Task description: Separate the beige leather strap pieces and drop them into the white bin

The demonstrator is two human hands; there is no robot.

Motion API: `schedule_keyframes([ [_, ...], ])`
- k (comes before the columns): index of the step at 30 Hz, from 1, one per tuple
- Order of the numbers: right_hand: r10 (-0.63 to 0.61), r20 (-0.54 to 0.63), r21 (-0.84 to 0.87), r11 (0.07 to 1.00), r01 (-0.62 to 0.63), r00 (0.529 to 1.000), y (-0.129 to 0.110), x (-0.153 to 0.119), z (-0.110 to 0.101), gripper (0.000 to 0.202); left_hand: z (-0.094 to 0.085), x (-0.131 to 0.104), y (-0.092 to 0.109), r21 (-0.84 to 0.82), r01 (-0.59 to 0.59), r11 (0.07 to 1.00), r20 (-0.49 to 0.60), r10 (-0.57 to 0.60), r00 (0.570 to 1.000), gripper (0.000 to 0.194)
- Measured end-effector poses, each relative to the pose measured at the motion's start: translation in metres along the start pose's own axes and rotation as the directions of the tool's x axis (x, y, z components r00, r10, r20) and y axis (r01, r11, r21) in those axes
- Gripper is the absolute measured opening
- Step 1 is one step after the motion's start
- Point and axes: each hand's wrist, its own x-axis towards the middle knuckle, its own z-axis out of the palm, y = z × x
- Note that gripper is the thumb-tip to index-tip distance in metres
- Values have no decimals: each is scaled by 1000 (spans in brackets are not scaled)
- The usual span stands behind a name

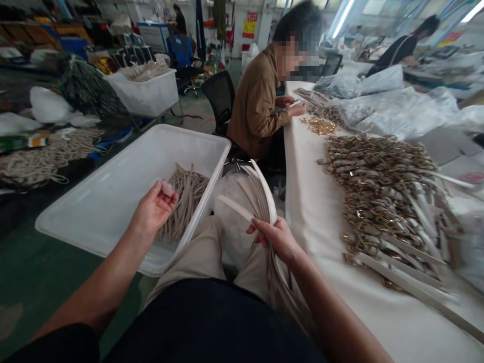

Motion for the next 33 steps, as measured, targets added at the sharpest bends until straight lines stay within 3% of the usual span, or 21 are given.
schedule_keyframes([
  [6, -25, 12, 35, 999, 25, 1000, 3, -3, 6, 39, 21, -18, -47, 23, 267, 963, -41, -266, 963, 20],
  [8, -28, -2, 44, 999, 28, 1000, 4, -2, 6, 38, 23, -25, -57, 90, 302, 949, 5, -304, 953, 20],
  [10, -12, -36, 77, 997, 15, 999, 4, 0, 7, 36, 23, -34, -67, 214, 260, 942, 142, -294, 945, 16],
  [12, 33, -41, 128, 991, -28, 999, 4, 3, 7, 37, 21, -46, -78, 335, 183, 924, 300, -289, 909, 19],
  [14, 92, 39, 178, 979, -98, 995, 5, 7, 7, 40, 21, -59, -90, 431, 136, 892, 403, -326, 856, 24],
  [17, 169, 219, 206, 955, -215, 961, 9, 11, 6, 42, 23, -74, -104, 565, 74, 822, 479, -400, 781, 28],
  [19, 208, 277, 201, 942, -269, 938, 13, 12, 6, 41, 24, -78, -109, 645, -18, 764, 524, -426, 737, 28],
  [23, 227, 308, 206, 932, -298, 924, 21, 14, 9, 36, 23, -79, -115, 723, -118, 681, 568, -489, 662, 27],
  [29, 166, 217, 182, 961, -207, 962, 24, 14, 13, 22, 17, -80, -127, 731, -26, 681, 551, -567, 612, 24],
  [33, 130, 149, 119, 982, -148, 980, 25, 14, 14, 14, 15, -87, -133, 757, -7, 653, 553, -635, 539, 18],
])
